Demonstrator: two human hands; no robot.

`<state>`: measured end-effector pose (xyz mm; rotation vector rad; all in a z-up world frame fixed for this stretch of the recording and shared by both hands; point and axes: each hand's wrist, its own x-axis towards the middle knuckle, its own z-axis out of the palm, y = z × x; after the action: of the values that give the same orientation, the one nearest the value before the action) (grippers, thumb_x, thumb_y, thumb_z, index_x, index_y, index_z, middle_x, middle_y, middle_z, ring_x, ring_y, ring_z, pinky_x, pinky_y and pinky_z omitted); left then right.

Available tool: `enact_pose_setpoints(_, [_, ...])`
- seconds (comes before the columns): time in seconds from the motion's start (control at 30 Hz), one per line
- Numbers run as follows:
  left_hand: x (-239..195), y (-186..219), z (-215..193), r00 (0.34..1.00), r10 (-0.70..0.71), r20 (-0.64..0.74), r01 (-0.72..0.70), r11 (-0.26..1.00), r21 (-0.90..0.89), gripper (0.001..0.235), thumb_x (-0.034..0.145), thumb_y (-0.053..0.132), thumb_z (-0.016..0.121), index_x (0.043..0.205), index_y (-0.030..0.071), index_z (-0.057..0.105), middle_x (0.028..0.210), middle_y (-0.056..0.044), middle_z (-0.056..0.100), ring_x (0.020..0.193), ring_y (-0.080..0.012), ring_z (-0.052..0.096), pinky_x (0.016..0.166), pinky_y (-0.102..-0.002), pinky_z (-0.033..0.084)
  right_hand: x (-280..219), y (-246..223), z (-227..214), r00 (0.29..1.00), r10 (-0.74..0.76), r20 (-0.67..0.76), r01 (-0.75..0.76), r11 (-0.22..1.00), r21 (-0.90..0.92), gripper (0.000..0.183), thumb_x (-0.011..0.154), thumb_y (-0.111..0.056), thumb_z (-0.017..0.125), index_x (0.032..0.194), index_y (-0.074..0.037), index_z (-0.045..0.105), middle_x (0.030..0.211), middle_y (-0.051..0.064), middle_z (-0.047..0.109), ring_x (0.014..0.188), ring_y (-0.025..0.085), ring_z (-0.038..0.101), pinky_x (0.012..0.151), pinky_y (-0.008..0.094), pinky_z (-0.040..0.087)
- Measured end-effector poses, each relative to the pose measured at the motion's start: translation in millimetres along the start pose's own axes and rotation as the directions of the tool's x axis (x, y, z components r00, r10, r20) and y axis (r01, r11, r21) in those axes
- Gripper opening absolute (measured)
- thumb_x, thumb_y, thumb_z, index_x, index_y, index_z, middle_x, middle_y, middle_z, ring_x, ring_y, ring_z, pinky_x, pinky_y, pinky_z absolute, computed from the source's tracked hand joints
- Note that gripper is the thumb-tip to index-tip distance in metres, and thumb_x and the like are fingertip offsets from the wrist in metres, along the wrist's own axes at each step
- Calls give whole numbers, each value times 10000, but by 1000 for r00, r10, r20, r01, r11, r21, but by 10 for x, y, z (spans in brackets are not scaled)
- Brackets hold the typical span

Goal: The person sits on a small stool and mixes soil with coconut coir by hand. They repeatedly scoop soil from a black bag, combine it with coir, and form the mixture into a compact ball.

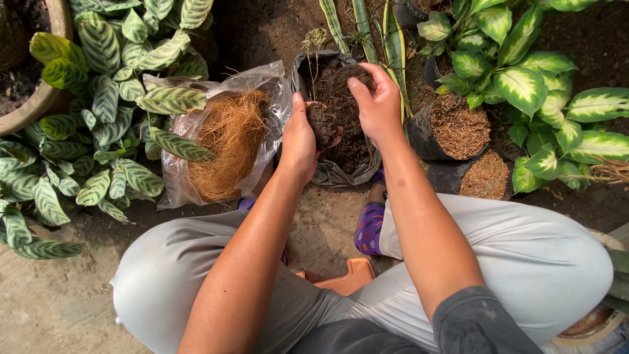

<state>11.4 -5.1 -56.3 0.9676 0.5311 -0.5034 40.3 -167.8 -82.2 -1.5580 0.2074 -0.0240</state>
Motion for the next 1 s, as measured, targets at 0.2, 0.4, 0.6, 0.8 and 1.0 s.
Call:
enact_pose_setpoints(0.2, [-103,130,95,996,31,87,-19,991,-134,561,1078,548,281,1118,73,576,935,-123,688,801,-258,722,712,-418,607,-145,-989,28,967,-226,115,242,957,-162,290,1004,-3,674,1286,-30,612,1156,49,674,1052,123,667,948,272,573])
enact_pose_setpoints(0.4, [-332,269,285,969,74,235,-27,980,-198,581,1045,597,309,1134,121,630,998,-56,712,905,-195,670,781,-433,561,-668,-1723,-5,836,-401,375,540,725,-428,332,906,93,622,1221,-9,621,1300,112,572,1232,208,647,1021,289,614])
enact_pose_setpoints(0.6, [-597,285,514,906,131,402,-6,954,-299,564,1040,598,371,1166,119,643,1067,-41,708,967,-166,668,860,-396,545,-1125,-1897,28,742,-606,286,618,454,-642,318,898,50,735,1196,-28,655,1283,141,607,1154,299,669,990,367,565])
enact_pose_setpoints(0.8, [-715,456,444,896,312,317,-210,925,-317,351,1024,413,650,1137,89,576,986,-37,641,878,-143,634,756,-329,552,-1387,-1862,129,679,-595,429,715,408,-567,386,855,44,751,1229,9,659,1292,196,603,1200,370,643,1040,421,541])
enact_pose_setpoints(1.0, [-840,542,410,886,355,299,-331,935,-132,381,935,292,733,1190,58,573,1034,-63,677,914,-127,664,814,-296,578,-1327,-1783,99,757,-571,318,639,543,-546,263,948,48,802,1180,-14,696,1292,129,670,1205,264,689,1045,353,560])
